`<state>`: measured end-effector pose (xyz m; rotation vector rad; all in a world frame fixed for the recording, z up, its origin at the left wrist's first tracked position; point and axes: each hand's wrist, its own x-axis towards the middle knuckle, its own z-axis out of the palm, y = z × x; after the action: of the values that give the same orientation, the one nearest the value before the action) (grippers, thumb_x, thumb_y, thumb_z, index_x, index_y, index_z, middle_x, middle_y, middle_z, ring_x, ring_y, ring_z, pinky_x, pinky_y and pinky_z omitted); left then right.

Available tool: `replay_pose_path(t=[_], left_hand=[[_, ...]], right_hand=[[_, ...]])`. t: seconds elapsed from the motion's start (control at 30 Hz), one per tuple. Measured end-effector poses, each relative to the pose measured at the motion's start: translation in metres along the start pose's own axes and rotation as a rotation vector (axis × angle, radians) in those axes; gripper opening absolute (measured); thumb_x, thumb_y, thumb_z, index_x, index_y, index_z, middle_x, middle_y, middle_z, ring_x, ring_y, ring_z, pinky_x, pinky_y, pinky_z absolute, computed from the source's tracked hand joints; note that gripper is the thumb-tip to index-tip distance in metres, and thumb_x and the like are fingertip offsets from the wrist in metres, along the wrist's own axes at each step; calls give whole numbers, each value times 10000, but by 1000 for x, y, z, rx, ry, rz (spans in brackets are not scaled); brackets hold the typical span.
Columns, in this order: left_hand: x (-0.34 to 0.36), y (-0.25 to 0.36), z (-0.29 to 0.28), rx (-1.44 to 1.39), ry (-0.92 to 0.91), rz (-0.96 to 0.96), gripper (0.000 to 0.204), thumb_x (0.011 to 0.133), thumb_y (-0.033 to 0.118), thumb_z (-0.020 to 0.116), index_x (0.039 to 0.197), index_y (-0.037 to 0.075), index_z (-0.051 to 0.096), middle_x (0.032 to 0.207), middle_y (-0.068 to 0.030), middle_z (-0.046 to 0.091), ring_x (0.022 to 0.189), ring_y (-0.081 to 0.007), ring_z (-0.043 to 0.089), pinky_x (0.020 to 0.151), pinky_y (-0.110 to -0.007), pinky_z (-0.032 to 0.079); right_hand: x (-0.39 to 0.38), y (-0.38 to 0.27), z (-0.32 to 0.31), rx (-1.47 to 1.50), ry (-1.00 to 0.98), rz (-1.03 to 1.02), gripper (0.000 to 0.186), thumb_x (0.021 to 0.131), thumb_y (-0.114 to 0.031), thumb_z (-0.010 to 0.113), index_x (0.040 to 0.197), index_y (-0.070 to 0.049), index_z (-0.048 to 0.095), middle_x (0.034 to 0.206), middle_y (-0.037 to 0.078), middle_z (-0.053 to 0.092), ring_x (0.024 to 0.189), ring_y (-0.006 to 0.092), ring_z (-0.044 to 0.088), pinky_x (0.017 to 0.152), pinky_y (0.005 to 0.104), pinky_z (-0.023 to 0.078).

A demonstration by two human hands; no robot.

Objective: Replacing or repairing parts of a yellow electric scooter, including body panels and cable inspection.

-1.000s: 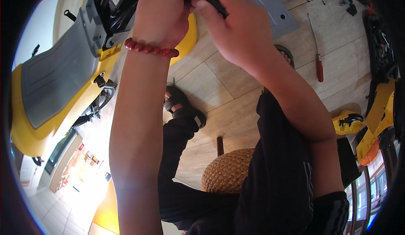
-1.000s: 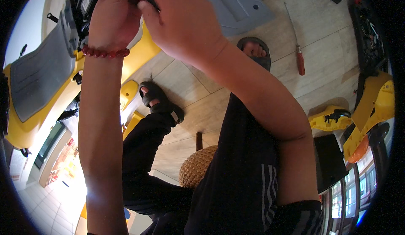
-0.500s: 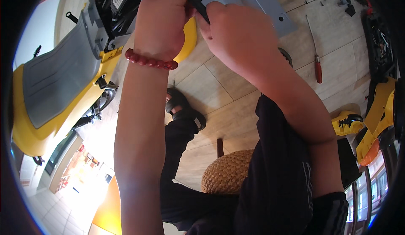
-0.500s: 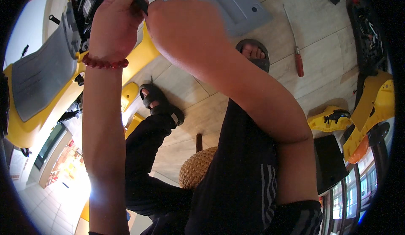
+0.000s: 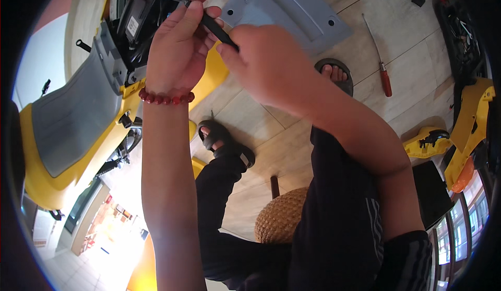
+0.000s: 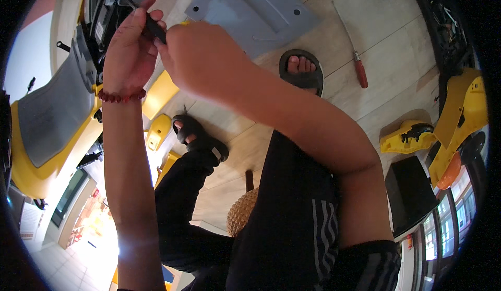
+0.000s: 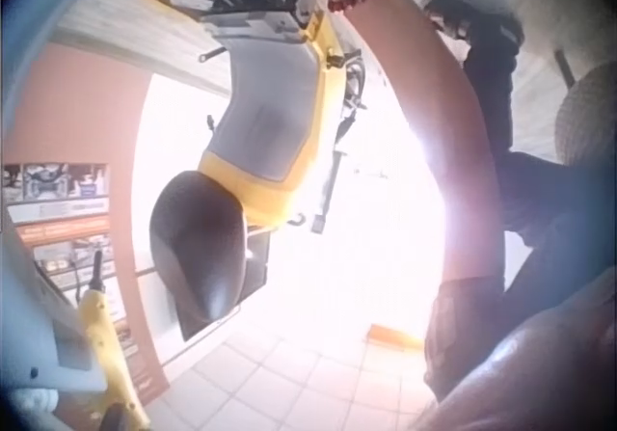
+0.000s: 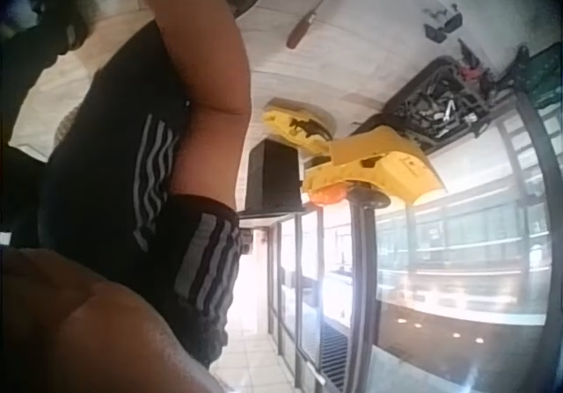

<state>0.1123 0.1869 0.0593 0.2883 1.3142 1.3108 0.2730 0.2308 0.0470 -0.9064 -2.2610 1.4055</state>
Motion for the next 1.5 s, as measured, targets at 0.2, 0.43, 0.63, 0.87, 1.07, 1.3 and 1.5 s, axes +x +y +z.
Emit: replay_pose_path(t=[0.2,0.43,0.63,0.87,1.07,1.3,1.5], left_hand=[[1,-5,6,116,169,88,180,935,154,537,980,-15,578,886,-103,632,807,-187,628,695,-278,502],[3,-5,14,-113,68,72,193,947,143,497,993,-29,570,925,-107,616,835,-248,625,716,-322,507],[6,-4,9,58,136,21,250,930,177,545,1107,2,552,905,-63,609,845,-166,579,778,-283,478],[4,-13,6,-105,68,110,245,920,157,563,1104,-5,551,921,-64,607,833,-170,581,801,-299,480],[4,-9,14,-192,59,50,295,969,175,442,1181,-27,480,1081,-117,600,1017,-221,587,926,-352,464],[7,5,24,-164,-56,19,294,979,184,414,1181,-22,473,1087,-138,603,1007,-237,598,892,-347,490],[6,3,30,-274,4,50,230,914,84,373,1078,-14,499,925,-98,612,822,-232,626,794,-349,528]], right_hand=[[-5,8,1,-25,80,-33,272,862,-273,580,748,-27,561,649,135,613,599,258,626,580,361,521],[-3,22,-17,1120,-292,344,309,929,-307,519,1010,-19,596,661,55,584,586,156,595,544,344,489],[-14,15,-5,24,24,-33,339,890,-321,580,783,-1,569,614,88,568,563,151,590,537,331,497],[-11,25,-17,874,-63,389,426,898,-392,566,1007,20,570,718,77,591,596,149,582,624,330,527],[-9,23,-17,1508,-420,573,404,882,-346,591,946,53,573,777,129,612,616,161,603,653,297,544],[1,17,-4,185,154,80,349,835,-288,630,985,22,576,761,99,637,670,170,642,661,320,536],[1,23,-29,1409,-358,350,346,847,-230,622,1096,1,556,820,88,644,755,188,658,702,333,532]])
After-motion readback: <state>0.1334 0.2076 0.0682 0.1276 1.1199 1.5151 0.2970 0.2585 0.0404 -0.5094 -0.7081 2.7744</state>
